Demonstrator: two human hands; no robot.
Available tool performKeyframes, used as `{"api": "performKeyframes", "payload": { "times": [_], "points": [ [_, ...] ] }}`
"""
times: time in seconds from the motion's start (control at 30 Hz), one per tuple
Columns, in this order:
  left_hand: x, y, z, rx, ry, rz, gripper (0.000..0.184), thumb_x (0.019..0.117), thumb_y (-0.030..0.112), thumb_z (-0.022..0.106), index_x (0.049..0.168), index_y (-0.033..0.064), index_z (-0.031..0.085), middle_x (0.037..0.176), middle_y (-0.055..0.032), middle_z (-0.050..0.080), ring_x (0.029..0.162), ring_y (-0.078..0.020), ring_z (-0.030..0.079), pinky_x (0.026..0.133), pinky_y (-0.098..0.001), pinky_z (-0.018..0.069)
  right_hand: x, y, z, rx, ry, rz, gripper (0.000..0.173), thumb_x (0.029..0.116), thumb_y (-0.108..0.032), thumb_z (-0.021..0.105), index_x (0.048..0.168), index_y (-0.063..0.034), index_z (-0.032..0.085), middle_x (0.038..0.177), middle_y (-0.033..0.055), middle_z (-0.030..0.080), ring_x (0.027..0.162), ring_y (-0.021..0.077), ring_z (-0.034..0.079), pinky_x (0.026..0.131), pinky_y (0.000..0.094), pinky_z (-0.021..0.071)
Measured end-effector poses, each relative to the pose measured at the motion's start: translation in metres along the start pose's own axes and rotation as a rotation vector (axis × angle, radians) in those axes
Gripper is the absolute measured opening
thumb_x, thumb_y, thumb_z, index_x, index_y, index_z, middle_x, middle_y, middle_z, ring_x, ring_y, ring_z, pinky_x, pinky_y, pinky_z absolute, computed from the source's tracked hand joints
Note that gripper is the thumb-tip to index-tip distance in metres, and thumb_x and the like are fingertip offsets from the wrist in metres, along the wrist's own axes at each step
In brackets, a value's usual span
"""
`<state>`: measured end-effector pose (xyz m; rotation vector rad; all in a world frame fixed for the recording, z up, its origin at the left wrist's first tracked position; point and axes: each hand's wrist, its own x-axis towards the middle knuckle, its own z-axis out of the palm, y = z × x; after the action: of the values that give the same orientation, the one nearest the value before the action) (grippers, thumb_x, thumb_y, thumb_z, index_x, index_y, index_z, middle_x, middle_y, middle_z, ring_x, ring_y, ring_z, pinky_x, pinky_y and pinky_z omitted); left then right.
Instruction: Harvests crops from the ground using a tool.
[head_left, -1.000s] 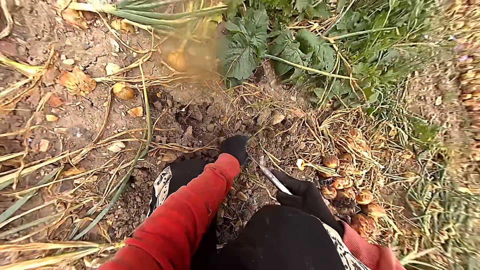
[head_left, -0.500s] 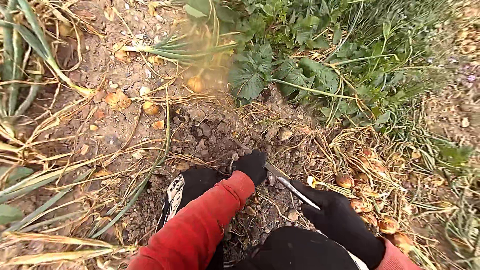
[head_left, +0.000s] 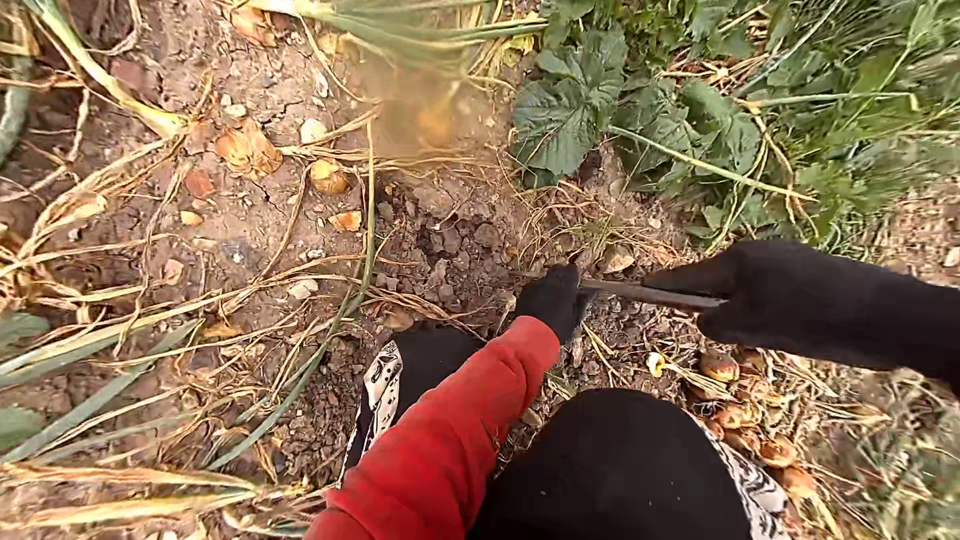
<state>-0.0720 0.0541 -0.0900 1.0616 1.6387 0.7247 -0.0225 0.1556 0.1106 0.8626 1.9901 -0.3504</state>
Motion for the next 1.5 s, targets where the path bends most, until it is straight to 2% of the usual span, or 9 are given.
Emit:
{"api": "performKeyframes", "payload": {
  "times": [0.27,0.43,0.67,0.8,1.0,1.1,1.3,1.37,1.5],
  "points": [
    [0.013,-0.004,-0.028,-0.059,-0.078,-0.08,0.049,0.1074,0.031,0.055,0.151,0.0087,0.049,0.152,-0.0173,0.052,0.123,-0.0385,0.064,0.099,-0.0586,0.0518,0.015,-0.027,-0.031,-0.199,0.084,-0.008,0.04,0.0842,-0.012,0.075,0.118,-0.0321,0.078,0.074,0.002,0.072,0.066,0.023,0.068,0.056,0.0507,0.0517],
    [0.011,-0.013,-0.028,0.069,-0.309,0.062,0.049,0.1043,0.029,0.061,0.148,0.0083,0.052,0.15,-0.0188,0.053,0.121,-0.0406,0.064,0.095,-0.0616,0.0529,-0.022,-0.006,0.047,-0.193,0.211,-0.026,0.04,0.0874,-0.007,0.069,0.127,-0.0061,0.072,0.083,0.0183,0.07,0.071,0.0395,0.069,0.059,0.0588,0.0514],
    [0.022,-0.014,-0.019,-0.027,-0.216,0.048,0.048,0.1044,0.026,0.06,0.147,0.0073,0.051,0.147,-0.0167,0.056,0.119,-0.0371,0.066,0.094,-0.0582,0.0545,-0.01,0.008,0.028,-0.096,0.123,0.073,0.038,0.0889,-0.012,0.073,0.127,-0.0154,0.073,0.086,0.0145,0.073,0.077,0.0356,0.07,0.064,0.0592,0.0531],
    [0.023,-0.015,-0.011,0.153,-0.436,0.061,0.059,0.0985,0.019,0.067,0.153,0.0107,0.047,0.158,-0.0164,0.045,0.117,-0.0423,0.065,0.091,-0.0628,0.0541,-0.035,0.013,0.109,-0.046,0.286,-0.056,0.058,0.0825,-0.01,0.061,0.14,-0.0054,0.065,0.081,0.0213,0.07,0.062,0.042,0.068,0.05,0.0608,0.0509],
    [0.04,-0.053,0.066,0.322,-0.094,0.055,0.073,0.0865,0.029,0.076,0.153,0.0167,0.047,0.151,-0.0149,0.053,0.096,-0.0384,0.072,0.071,-0.0581,0.0597,-0.025,0.021,0.097,0.008,0.291,-0.027,0.058,0.0787,-0.024,0.06,0.136,-0.022,0.07,0.071,0.0082,0.066,0.056,0.03,0.064,0.046,0.0536,0.0484],
    [0.044,-0.064,0.069,0.399,-0.11,0.102,0.083,0.0843,0.038,0.079,0.157,0.019,0.043,0.155,-0.0143,0.049,0.107,-0.0376,0.07,0.078,-0.0571,0.0597,-0.03,0.014,0.113,0.088,0.311,0.001,0.059,0.0812,-0.02,0.06,0.14,-0.0174,0.067,0.073,0.0133,0.067,0.057,0.0341,0.064,0.048,0.0569,0.0495],
    [0.051,-0.005,-0.021,0.167,-0.281,-0.02,0.035,0.1018,0.023,0.064,0.132,0.0066,0.063,0.126,-0.0181,0.068,0.118,-0.037,0.066,0.096,-0.0594,0.0522,0.012,0.034,0.016,0.094,0.146,0.067,0.041,0.0798,-0.022,0.076,0.116,-0.0403,0.077,0.066,-0.0047,0.068,0.054,0.0139,0.061,0.047,0.0453,0.0491],
    [0.06,-0.047,0.023,0.23,-0.067,0.195,0.031,0.0902,0.028,0.073,0.117,0.0129,0.072,0.111,-0.0122,0.075,0.1,-0.0338,0.072,0.084,-0.0601,0.0575,0.0,0.023,0.035,0.172,0.131,0.126,0.037,0.0798,-0.015,0.075,0.113,-0.0317,0.079,0.069,-0.0009,0.068,0.058,0.0188,0.063,0.05,0.0493,0.0489],
    [0.065,-0.055,0.044,0.342,-0.208,0.138,0.038,0.0851,0.03,0.079,0.121,0.0195,0.071,0.119,-0.0122,0.072,0.106,-0.0372,0.07,0.082,-0.0648,0.0571,-0.019,0.028,0.09,0.27,0.071,0.119,0.057,0.0838,-0.01,0.066,0.14,-0.0146,0.065,0.085,0.0166,0.072,0.073,0.0384,0.069,0.062,0.0623,0.0511]
  ]
}}
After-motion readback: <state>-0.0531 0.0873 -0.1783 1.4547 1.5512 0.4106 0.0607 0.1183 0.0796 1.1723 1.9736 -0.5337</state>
